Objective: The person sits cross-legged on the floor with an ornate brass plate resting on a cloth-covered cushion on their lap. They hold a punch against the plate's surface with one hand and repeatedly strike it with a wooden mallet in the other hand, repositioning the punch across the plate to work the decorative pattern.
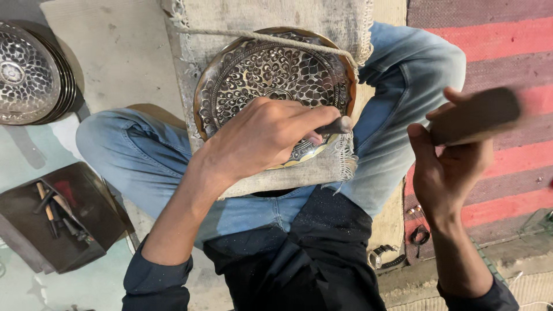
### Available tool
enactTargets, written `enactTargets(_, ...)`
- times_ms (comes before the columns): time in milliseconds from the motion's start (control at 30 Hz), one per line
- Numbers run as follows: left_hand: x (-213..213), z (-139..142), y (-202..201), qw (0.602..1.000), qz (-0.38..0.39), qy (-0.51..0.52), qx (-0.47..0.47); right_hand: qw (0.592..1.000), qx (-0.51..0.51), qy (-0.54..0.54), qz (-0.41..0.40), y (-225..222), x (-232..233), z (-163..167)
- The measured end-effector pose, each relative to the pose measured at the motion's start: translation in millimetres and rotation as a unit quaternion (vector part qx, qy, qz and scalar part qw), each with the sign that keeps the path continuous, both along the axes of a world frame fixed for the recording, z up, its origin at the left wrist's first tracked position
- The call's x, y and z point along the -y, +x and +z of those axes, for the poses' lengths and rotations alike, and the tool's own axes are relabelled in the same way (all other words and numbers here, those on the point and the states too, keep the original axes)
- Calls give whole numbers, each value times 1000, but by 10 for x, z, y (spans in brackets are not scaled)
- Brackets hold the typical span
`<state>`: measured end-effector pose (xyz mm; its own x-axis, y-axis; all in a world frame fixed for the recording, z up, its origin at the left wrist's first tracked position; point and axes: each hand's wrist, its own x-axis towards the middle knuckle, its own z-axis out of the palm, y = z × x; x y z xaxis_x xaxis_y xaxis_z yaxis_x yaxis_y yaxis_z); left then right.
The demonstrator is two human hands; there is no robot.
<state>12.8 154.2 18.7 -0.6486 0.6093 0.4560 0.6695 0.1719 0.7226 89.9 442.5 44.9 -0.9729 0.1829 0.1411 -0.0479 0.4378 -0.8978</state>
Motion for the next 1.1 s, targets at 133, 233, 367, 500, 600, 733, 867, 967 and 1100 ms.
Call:
enactTargets(133, -3, -4, -2, 1000, -1, -3, 17, 957, -86, 271, 63, -54, -73, -12)
enactTargets(233, -12, -27, 1, 1000, -1, -15, 10, 939, -86, 327, 64, -81, -88, -6)
enactTargets(367, -28, -69, 13, 1000, 2, -10, 8, 958, -22, 282, 52, -98, 10, 36)
enactTargets(500, -27, -107, 13, 1000, -3, -2, 22, 906, -67, 412, 66, -150, 147, 131)
enactTargets(600, -18, -120, 18, 1000, 1, -24, 3, 971, 19, 239, -18, -149, 203, 187)
enactTargets(733, -12, -110, 4, 1000, 2, -6, -6, 878, -79, 467, 67, -115, 154, 149)
enactTargets(867, -9, -81, 15, 999, 7, -31, -17, 971, 7, 237, 45, -69, 41, 24)
enactTargets(967, -23, -82, -2, 1000, -2, -19, -20, 946, -44, 312, 71, -75, -14, -26)
enactTargets(1100, -18, -102, 4, 999, 11, -16, -47, 974, 17, 221, 38, -94, 36, 4)
